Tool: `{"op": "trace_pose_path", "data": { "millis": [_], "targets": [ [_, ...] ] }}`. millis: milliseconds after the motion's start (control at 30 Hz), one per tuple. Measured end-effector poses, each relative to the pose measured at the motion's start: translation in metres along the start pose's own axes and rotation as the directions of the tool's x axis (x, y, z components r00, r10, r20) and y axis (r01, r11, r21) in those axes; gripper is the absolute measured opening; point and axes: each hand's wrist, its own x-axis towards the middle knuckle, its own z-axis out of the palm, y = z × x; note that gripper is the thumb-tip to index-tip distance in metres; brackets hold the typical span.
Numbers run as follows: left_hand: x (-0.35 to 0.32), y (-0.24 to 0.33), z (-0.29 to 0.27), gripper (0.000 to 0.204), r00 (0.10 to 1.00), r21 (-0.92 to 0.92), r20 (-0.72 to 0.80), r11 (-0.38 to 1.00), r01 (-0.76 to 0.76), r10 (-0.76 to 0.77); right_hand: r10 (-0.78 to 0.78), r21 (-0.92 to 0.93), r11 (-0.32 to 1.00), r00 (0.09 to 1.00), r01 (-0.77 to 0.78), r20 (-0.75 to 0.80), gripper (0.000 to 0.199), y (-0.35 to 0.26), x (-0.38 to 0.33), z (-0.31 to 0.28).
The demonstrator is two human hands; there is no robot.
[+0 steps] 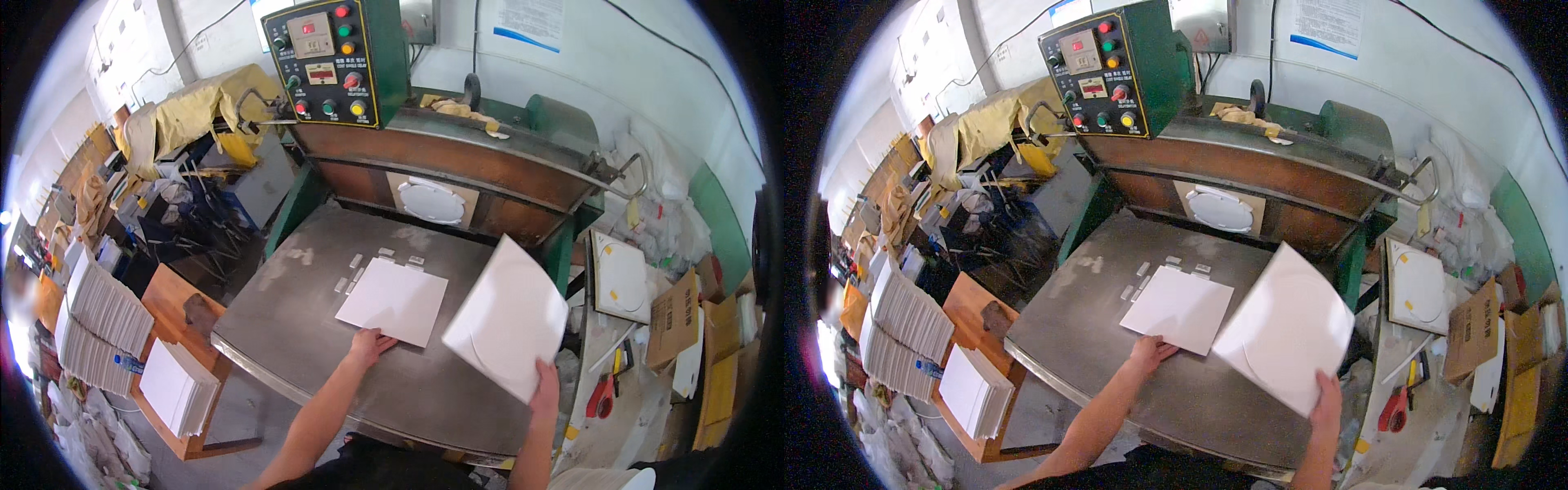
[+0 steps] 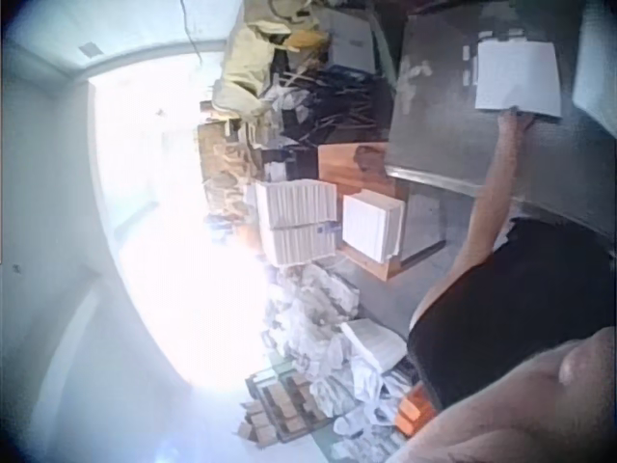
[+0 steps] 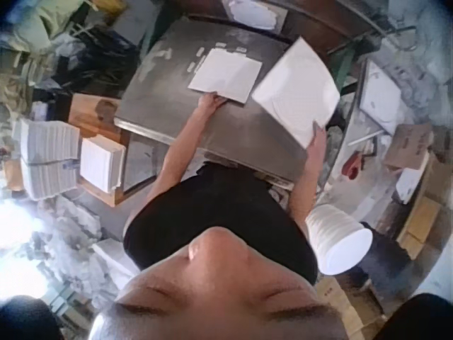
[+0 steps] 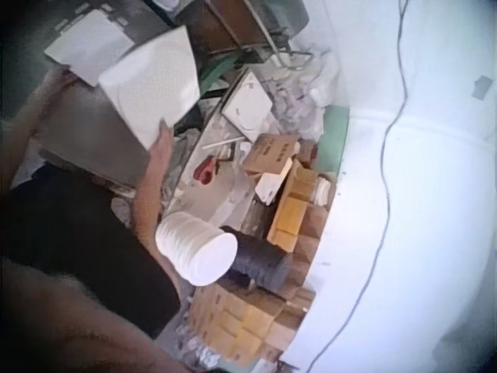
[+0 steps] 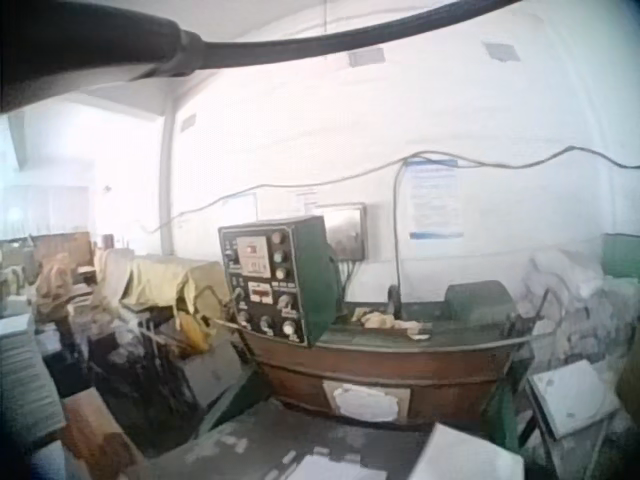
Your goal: The person places white paper sheets onto the bed of a die-cutting machine, removes the cut circular center, and stacks the finished items.
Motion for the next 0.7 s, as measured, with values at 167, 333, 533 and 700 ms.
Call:
{"op": "trace_pose_path", "data": {
  "millis": [167,333,533,700],
  "targets": [
    [-0.026,-0.009,0.003,0.038,0.991,0.333,-0.047,0.938,-0.099,0.122,-0.058,0.007,0.998,0.95,0.063,-0.307,0.048,0.016,-0.121,-0.082],
    [-0.011,-0.041,0.064,0.055,0.63,0.812,0.482,-0.041,-0.582,0.609,-0.153,-0.279,0.96,0.897,0.034,-0.415,0.043,0.043,-0.186,-0.068],
    [0.046,-0.063,0.101,0.057,0.737,0.804,0.554,-0.478,-0.354,0.386,-0.202,-0.273,0.956,0.92,0.11,-0.336,0.036,0.022,-0.213,-0.03],
    [0.042,-0.066,0.092,0.048,0.683,0.776,0.621,-0.426,-0.466,0.384,-0.226,-0.223,0.963,0.901,0.149,-0.371,0.036,0.027,-0.253,-0.008]
  ]
}}
